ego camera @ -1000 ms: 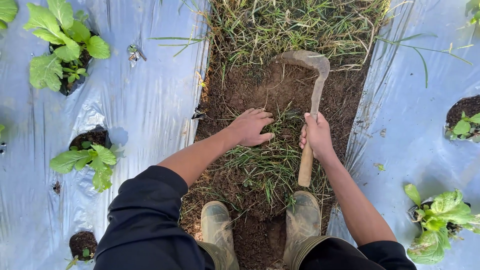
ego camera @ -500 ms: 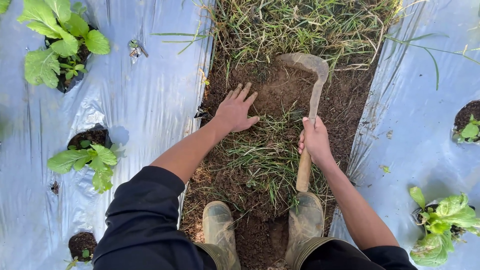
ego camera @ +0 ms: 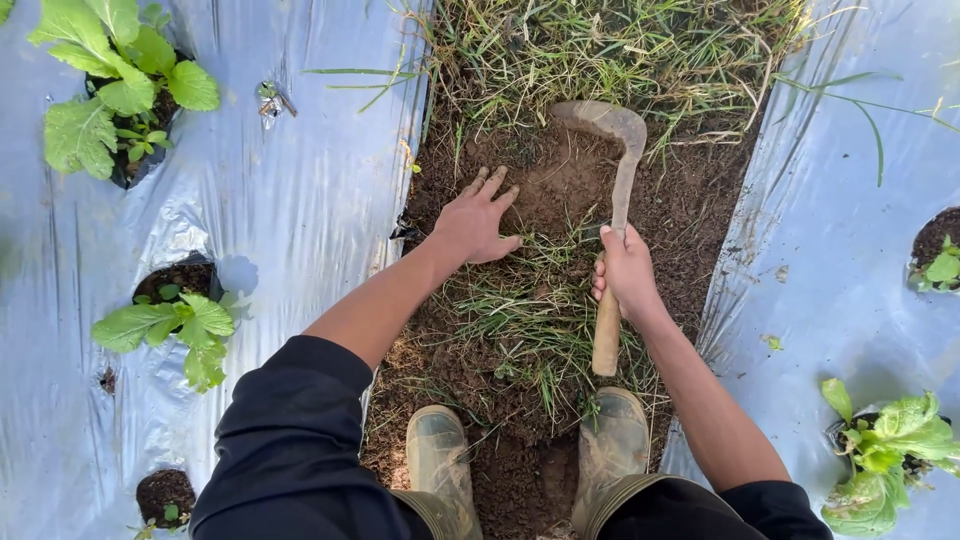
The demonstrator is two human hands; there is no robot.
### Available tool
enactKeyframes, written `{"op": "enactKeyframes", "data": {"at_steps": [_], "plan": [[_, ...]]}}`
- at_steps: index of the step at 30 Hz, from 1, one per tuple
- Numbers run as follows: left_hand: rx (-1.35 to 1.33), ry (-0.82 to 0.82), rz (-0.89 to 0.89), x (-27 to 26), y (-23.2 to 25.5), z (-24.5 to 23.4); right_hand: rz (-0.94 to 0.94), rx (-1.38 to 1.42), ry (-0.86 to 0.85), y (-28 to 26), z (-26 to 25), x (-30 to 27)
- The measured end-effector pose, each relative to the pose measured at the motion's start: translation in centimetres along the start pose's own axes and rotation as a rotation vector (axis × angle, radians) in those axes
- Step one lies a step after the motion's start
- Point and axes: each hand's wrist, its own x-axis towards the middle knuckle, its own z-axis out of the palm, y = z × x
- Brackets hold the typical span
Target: The person uses a hand hoe to loosen the soil and remove grass weeds from a narrow strip between two rows of plants. The person repeatedly strikes the ground with the tool and pulls out the uprooted grass by hand, clearing the area along the edge of a plastic mulch sheet.
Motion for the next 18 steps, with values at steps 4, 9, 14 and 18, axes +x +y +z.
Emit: {"op": "enactKeyframes", "data": {"at_steps": [4, 9, 14, 18], "plan": [[-0.013, -0.016, -0.002, 0.7, -0.4, 0.3, 0.009, -0.011, -0.028, 0.0, -0.6, 0.7], [-0.023, -0.008, 0.016, 0.3, -0.8, -0.1, 0.014, -0.118, -0.022, 0.0, -1.8, -0.2], [-0.067, -0.016, 0.018, 0.0, -0.8, -0.4, -0.030, -0.091, -0.033, -1.3, 0.3, 1.1], [-0.144, -0.019, 0.035, 0.3, -2.0, 0.1, 0.024, -0.092, -0.057, -0.4, -0.6, -1.1]]}}
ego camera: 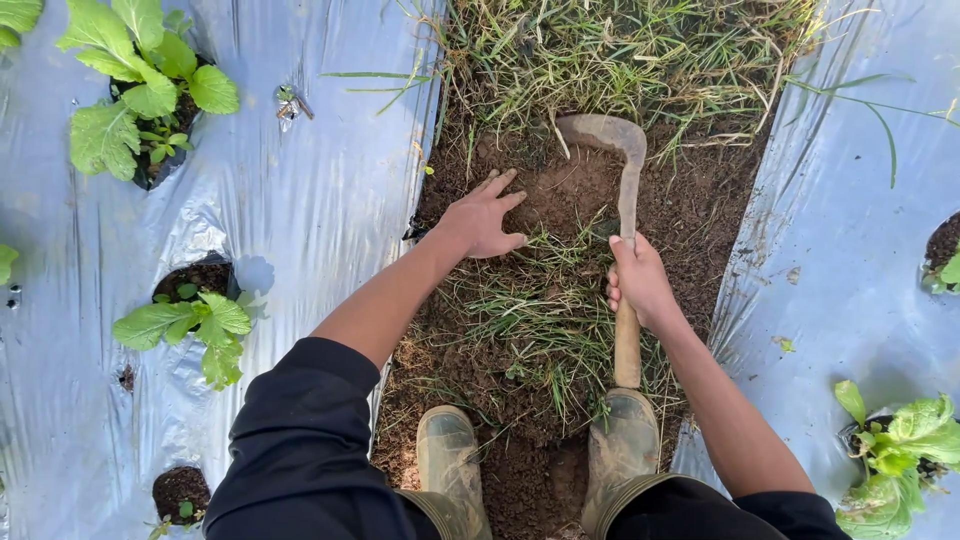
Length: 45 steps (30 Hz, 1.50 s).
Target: The person uses a hand hoe to loosen the soil and remove grass weeds from a narrow strip between two rows of plants. The person repeatedly strikes the ground with the tool and pulls out the uprooted grass by hand, clearing the area along the edge of a plastic mulch sheet.
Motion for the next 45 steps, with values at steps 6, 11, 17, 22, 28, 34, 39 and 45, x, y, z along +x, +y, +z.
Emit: {"op": "enactKeyframes", "data": {"at_steps": [6, 11, 17, 22, 28, 34, 39, 45], "plan": [[-0.036, 0.055, 0.049, 0.8, -0.8, 0.7, -0.074, 0.000, -0.010, -0.9, 0.7, 2.8], [-0.083, 0.109, 0.061, 0.7, -1.9, 1.5, -0.010, 0.029, -0.032, -0.8, 1.0, 1.9], [0.006, 0.118, 0.017, 0.1, -2.0, 2.2, -0.039, 0.007, -0.046, -0.7, 1.5, 3.7], [0.045, 0.058, -0.009, -0.3, -2.4, 2.5, -0.044, -0.072, -0.056, -1.6, 1.1, 1.5], [-0.028, 0.036, -0.021, -1.2, -1.9, 1.9, -0.038, -0.077, -0.057, -1.5, 0.3, 2.9], [-0.055, -0.021, -0.020, -2.9, -1.2, 0.4, -0.012, -0.106, -0.093, -0.7, -0.7, 1.1], [-0.038, -0.053, -0.049, -2.6, -0.9, 0.2, -0.071, -0.171, -0.077, -0.4, -1.5, 1.4], [-0.052, -0.039, -0.014, -2.9, -1.0, 0.6, -0.048, -0.086, -0.054, -0.9, -0.8, 2.8]]}}
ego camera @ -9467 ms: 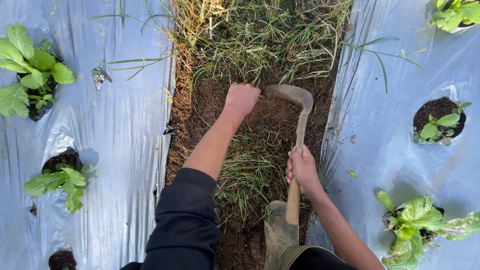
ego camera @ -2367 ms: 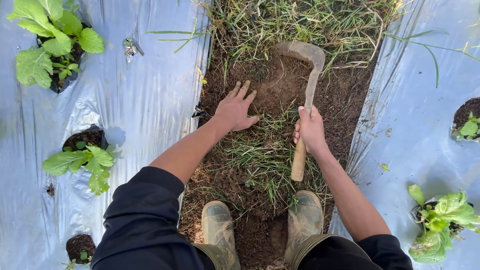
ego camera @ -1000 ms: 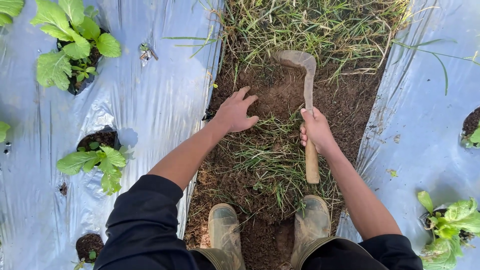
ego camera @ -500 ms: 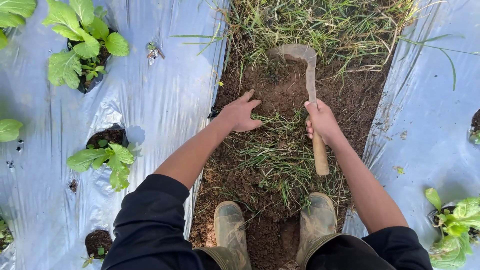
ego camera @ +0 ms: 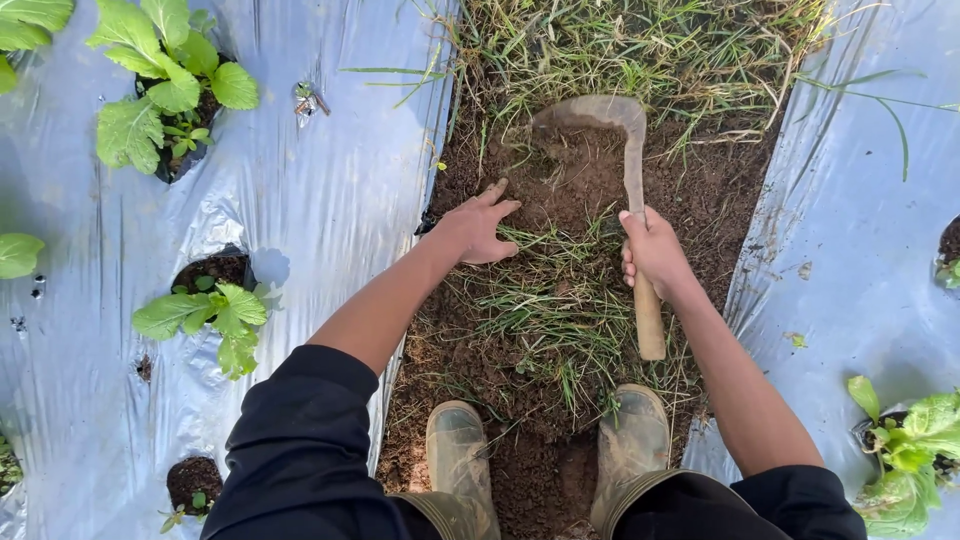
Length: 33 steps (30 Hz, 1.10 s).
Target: The person uses a hand hoe to loosen the soil and remove grass weeds from a narrow strip between two rows of plants. The person repeatedly strikes the ground with the tool and pulls out the uprooted grass by hand, clearing the area along the edge of a plastic mulch sheet.
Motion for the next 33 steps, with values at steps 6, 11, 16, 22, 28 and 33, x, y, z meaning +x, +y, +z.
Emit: {"op": "enactKeyframes", "data": {"at_steps": [6, 11, 16, 22, 28, 33], "plan": [[-0.001, -0.006, -0.005, -0.2, -0.1, -0.4, 0.036, -0.028, 0.023, 0.1, -0.8, -2.4], [-0.006, 0.002, -0.006, 0.0, 0.1, -0.2, 0.034, 0.005, 0.005, 0.5, 0.3, -1.0], [0.003, -0.015, -0.022, 0.8, -0.8, 0.4, 0.118, -0.063, -0.048, 1.6, -0.9, -4.4], [0.010, -0.043, -0.040, 1.0, -1.1, 0.2, 0.071, 0.068, 0.019, 0.4, -1.5, -2.9], [-0.061, -0.013, -0.026, 1.0, -1.5, 0.3, 0.013, 0.052, 0.024, 1.2, -1.5, -2.4], [-0.061, -0.007, -0.027, 1.0, -1.1, 0.2, -0.125, 0.128, 0.130, -0.1, -1.7, -3.6]]}}
